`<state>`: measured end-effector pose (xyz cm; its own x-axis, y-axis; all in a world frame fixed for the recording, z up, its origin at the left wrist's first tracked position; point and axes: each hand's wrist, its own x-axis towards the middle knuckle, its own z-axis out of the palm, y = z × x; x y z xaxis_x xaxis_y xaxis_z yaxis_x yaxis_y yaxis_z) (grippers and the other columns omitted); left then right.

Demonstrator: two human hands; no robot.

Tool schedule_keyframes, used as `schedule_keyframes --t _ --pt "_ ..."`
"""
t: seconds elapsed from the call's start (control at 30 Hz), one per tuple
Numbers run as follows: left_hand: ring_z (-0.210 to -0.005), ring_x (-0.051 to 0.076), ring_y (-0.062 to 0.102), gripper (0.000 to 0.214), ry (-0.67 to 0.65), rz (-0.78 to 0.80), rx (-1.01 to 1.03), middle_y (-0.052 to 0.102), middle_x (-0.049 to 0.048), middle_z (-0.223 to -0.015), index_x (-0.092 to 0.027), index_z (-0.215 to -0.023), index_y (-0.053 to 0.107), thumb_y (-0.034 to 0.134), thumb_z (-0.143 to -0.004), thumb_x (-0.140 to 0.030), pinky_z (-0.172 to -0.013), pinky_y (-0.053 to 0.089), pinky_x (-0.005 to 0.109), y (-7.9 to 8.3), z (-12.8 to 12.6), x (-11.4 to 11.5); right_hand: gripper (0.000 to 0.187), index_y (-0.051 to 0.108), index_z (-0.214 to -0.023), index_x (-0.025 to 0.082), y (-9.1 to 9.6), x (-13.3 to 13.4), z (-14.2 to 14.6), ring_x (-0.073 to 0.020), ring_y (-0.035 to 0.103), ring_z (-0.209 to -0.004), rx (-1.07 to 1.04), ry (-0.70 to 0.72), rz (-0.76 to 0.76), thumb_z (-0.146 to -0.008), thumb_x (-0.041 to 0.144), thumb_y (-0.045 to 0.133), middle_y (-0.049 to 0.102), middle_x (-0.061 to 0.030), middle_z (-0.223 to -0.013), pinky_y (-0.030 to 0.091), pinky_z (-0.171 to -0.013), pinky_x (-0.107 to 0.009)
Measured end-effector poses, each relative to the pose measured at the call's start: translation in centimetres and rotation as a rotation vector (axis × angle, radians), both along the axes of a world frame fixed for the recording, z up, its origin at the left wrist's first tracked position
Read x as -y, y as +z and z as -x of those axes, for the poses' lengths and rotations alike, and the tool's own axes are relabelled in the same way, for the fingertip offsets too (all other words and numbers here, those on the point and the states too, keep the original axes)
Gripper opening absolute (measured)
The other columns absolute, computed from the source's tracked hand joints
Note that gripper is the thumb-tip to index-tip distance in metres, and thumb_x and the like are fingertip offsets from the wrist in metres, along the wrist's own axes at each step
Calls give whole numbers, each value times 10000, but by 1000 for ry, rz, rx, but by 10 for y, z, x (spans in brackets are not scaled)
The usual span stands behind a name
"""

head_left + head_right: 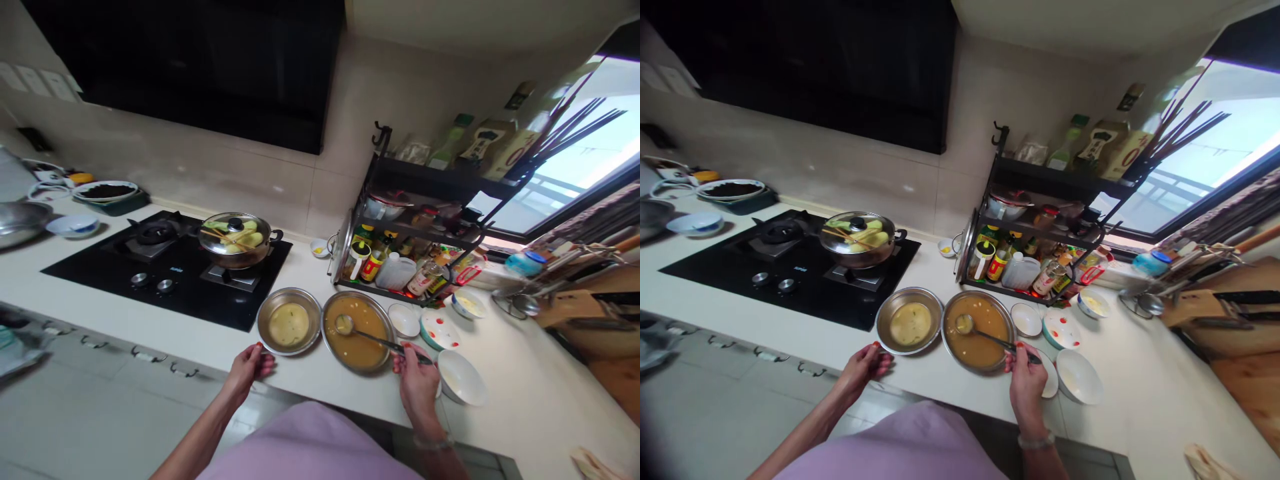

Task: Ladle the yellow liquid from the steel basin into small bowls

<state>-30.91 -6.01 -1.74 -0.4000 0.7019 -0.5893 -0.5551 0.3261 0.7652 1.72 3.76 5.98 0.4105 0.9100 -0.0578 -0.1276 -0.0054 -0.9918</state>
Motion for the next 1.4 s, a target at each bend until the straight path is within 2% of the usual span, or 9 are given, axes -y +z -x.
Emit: schedule_keyframes --t 0.27,0.53,0.8,0.9,1.07,1.23,1.4 --pt "-503 117 642 74 19 -4 6 694 79 -646 -118 -909 543 505 -923 -180 -483 527 211 2 2 3 377 600 -858 171 8 -3 10 -149 540 -426 29 45 -49 -674 476 726 625 5 -535 385 -377 -248" --pt "-509 121 648 130 45 -13 17 686 73 -641 -97 -1000 551 483 -933 -186 -495 532 216 -1 8 10 442 597 -882 160 21 -3 49 -124 537 -427 -55 179 -58 -647 496 764 616 12 -531 401 -374 -208" --pt "-511 121 649 139 77 -17 27 689 79 -647 -96 -1001 553 491 -932 -200 -491 533 215 -4 15 18 333 582 -733 187 -1 -10 96 -136 521 -383 -40 296 54 -659 480 723 601 2 -479 365 -324 -214" --pt "-519 121 653 147 83 -15 22 693 82 -653 -97 -1007 554 489 -934 -208 -500 538 218 -7 18 21 366 562 -671 187 -9 -10 105 -120 511 -369 -82 314 95 -640 500 751 583 12 -451 352 -322 -195" --pt "-526 118 651 154 86 -13 18 695 87 -665 -98 -1005 555 496 -932 -221 -511 536 216 -11 20 24 457 547 -608 173 -17 -11 107 -101 518 -356 -200 269 191 -593 558 792 595 -7 -443 362 -331 -174" --pt "-538 121 655 158 74 -14 24 696 91 -681 -102 -1000 558 508 -926 -232 -518 534 216 -10 19 22 441 547 -608 169 -18 -10 98 -99 543 -373 -224 268 253 -607 536 792 603 -9 -460 384 -353 -174" --pt "-527 126 656 151 57 -11 27 692 88 -670 -103 -994 559 500 -926 -225 -511 529 217 -6 16 17 442 574 -699 162 -5 -6 81 -98 541 -409 -187 257 145 -579 520 804 627 -9 -502 364 -362 -169"
